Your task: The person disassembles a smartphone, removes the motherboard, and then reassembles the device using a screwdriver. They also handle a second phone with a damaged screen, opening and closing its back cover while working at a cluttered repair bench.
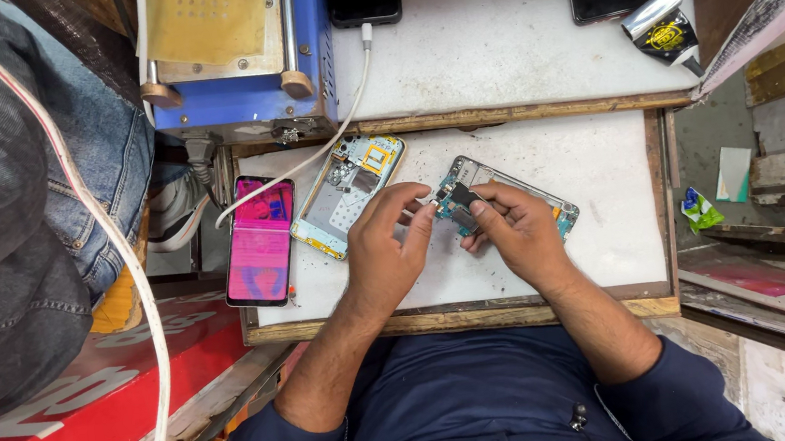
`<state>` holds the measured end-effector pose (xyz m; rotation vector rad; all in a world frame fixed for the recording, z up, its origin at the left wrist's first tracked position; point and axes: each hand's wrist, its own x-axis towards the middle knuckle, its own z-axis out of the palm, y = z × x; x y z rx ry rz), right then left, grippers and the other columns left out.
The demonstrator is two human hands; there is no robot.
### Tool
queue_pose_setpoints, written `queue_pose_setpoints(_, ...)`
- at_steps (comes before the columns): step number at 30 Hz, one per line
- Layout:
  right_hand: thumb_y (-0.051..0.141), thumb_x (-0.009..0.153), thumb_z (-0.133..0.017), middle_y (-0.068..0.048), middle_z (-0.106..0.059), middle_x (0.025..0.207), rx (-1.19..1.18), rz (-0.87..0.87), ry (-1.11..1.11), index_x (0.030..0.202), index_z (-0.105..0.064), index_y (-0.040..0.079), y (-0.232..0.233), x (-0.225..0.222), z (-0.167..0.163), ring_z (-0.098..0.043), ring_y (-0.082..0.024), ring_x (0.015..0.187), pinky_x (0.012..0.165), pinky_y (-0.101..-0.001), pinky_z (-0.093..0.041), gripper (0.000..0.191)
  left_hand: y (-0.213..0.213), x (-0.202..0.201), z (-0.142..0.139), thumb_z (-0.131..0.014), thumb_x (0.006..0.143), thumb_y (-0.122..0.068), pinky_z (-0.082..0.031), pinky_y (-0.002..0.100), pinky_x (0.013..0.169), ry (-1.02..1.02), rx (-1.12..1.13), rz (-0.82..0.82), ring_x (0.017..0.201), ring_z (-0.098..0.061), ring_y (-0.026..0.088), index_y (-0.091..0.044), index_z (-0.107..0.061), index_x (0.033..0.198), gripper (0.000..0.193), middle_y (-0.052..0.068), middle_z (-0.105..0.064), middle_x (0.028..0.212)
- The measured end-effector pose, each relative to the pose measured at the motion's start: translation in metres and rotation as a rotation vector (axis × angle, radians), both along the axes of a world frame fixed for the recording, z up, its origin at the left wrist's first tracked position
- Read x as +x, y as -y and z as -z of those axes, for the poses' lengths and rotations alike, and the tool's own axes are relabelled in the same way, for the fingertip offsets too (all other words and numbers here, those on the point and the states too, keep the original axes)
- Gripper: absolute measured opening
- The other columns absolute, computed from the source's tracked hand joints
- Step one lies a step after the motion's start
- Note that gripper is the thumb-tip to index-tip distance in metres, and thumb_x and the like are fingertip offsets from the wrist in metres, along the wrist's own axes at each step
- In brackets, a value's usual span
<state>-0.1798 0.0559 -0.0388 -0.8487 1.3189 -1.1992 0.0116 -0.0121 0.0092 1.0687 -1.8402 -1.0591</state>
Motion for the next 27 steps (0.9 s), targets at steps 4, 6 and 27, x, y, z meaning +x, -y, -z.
queue_pose_setpoints(4, 0.012, 0.102, -0.061, -0.011, -0.075, 0.096, -0.040, -0.012, -0.106, 0.126, -0.067, -0.005, -0.001, 0.007, -0.006, -0.074, -0.013, 0.076, 0.066, -0.0256, -0.064, 0.030, 0.003, -0.003, -0.004, -0.076, 0.091, -0.007, -0.059, 0.036, 0.078, 0.085, -0.170, 0.002, 0.097, -0.073, 0.026, -0.005, -0.070, 0.111, 0.021, 0.010, -0.073, 0.110)
queue_pose_setpoints(6, 0.013, 0.101, -0.062, -0.011, -0.077, 0.094, -0.046, -0.031, -0.216, 0.126, -0.068, -0.004, -0.001, 0.009, -0.009, -0.075, -0.012, 0.075, 0.066, -0.0251, -0.064, 0.030, 0.004, -0.005, -0.003, -0.077, 0.090, -0.008, -0.058, 0.039, 0.084, 0.142, -0.241, -0.003, 0.099, -0.072, 0.029, -0.006, -0.070, 0.108, 0.019, 0.010, -0.073, 0.108)
queue_pose_setpoints(27, 0.015, 0.101, -0.062, -0.012, -0.077, 0.093, -0.035, -0.060, -0.212, 0.128, -0.066, -0.003, -0.001, 0.009, -0.004, -0.076, -0.013, 0.074, 0.063, -0.0248, -0.064, 0.032, 0.017, 0.002, 0.002, -0.076, 0.091, -0.010, -0.057, 0.039, 0.081, 0.192, -0.377, 0.118, 0.096, -0.071, 0.028, -0.006, -0.073, 0.103, 0.013, 0.009, -0.074, 0.099)
